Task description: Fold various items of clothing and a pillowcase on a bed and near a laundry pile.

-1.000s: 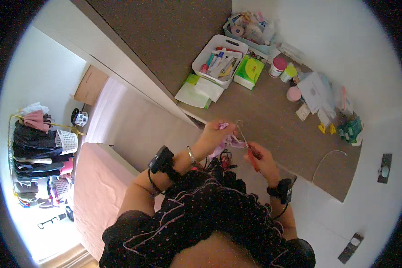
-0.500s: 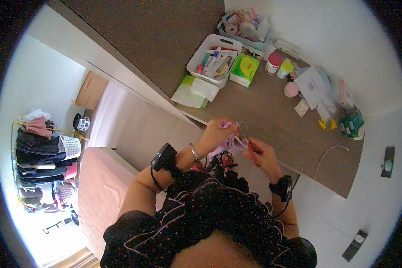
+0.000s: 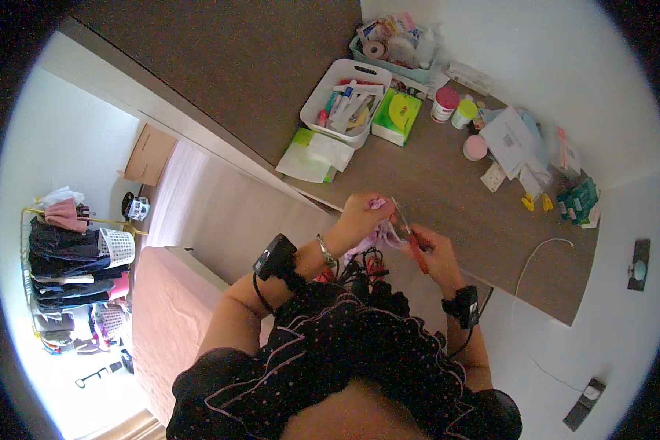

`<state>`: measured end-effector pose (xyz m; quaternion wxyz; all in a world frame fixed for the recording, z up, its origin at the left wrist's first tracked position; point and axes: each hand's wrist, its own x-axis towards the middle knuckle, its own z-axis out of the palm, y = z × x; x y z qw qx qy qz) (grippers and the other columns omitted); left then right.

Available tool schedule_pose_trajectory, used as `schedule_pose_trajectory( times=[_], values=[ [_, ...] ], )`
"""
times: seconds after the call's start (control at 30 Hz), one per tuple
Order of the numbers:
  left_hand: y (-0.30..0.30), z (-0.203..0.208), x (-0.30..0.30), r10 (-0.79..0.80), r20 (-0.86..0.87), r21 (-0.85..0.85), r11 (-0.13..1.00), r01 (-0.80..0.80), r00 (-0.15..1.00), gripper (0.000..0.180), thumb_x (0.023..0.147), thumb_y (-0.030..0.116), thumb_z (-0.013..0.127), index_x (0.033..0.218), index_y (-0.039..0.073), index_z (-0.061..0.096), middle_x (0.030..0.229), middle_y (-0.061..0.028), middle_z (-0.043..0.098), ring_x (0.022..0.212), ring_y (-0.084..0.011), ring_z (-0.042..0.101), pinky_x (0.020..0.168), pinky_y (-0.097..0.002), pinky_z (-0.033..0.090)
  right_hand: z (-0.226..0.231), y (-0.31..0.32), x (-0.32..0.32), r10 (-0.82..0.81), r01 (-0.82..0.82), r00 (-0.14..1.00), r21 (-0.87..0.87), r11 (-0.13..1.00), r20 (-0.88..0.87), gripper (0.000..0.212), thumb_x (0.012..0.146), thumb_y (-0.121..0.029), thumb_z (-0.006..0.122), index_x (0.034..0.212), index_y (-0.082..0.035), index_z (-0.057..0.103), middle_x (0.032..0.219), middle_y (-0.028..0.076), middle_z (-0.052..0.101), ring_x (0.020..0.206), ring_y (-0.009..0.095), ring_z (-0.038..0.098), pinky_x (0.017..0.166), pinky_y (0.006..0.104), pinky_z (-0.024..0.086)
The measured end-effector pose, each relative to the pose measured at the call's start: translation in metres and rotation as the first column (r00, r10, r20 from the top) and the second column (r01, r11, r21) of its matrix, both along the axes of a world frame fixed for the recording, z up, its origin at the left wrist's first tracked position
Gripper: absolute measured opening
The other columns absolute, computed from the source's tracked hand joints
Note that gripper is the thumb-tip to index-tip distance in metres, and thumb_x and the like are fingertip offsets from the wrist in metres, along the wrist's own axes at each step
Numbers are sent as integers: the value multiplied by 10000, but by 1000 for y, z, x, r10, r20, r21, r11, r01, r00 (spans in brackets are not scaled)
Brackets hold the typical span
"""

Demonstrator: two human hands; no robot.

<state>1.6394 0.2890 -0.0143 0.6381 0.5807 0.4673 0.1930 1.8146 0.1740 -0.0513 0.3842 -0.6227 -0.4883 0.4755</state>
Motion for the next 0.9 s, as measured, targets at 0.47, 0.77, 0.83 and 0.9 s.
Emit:
schedule_pose_trajectory(
  times=[0.47, 0.77, 0.83, 0.9],
  values=[
    [9, -21, 5, -25, -41, 139, 990, 31, 999, 179, 845, 215, 616, 826, 42, 657, 674, -21, 638, 521, -73, 540, 434, -237, 439, 14, 9, 4, -119, 106, 990, -168, 980, -70, 347, 788, -144, 677, 1125, -86, 616, 683, -12, 576, 508, 39, 419, 417, 212, 309],
    [11, -13, -17, -5, -100, 158, 987, 21, 995, 187, 832, 193, 611, 813, 13, 658, 723, -26, 648, 629, -74, 562, 548, -252, 461, 5, 36, 24, -345, 353, 925, -29, 935, 160, 223, 822, -209, 668, 861, -3, 591, 776, 22, 604, 555, 96, 527, 459, 245, 399],
    [9, -15, -22, 48, -14, 74, 996, -47, 999, 194, 838, 199, 607, 814, 12, 655, 713, -17, 640, 626, -73, 558, 539, -250, 455, 13, 47, 30, -275, 279, 959, -43, 959, 72, 215, 837, -221, 647, 871, -19, 583, 750, 27, 594, 578, 93, 525, 479, 242, 397],
    [8, -17, -30, 115, 84, 5, 993, -116, 990, 200, 844, 204, 604, 816, 12, 652, 704, -9, 632, 622, -71, 554, 529, -249, 449, 24, 63, 37, -243, 242, 970, -124, 962, 8, 208, 852, -234, 626, 881, -34, 575, 724, 31, 583, 601, 91, 524, 498, 239, 396]
  ],
)
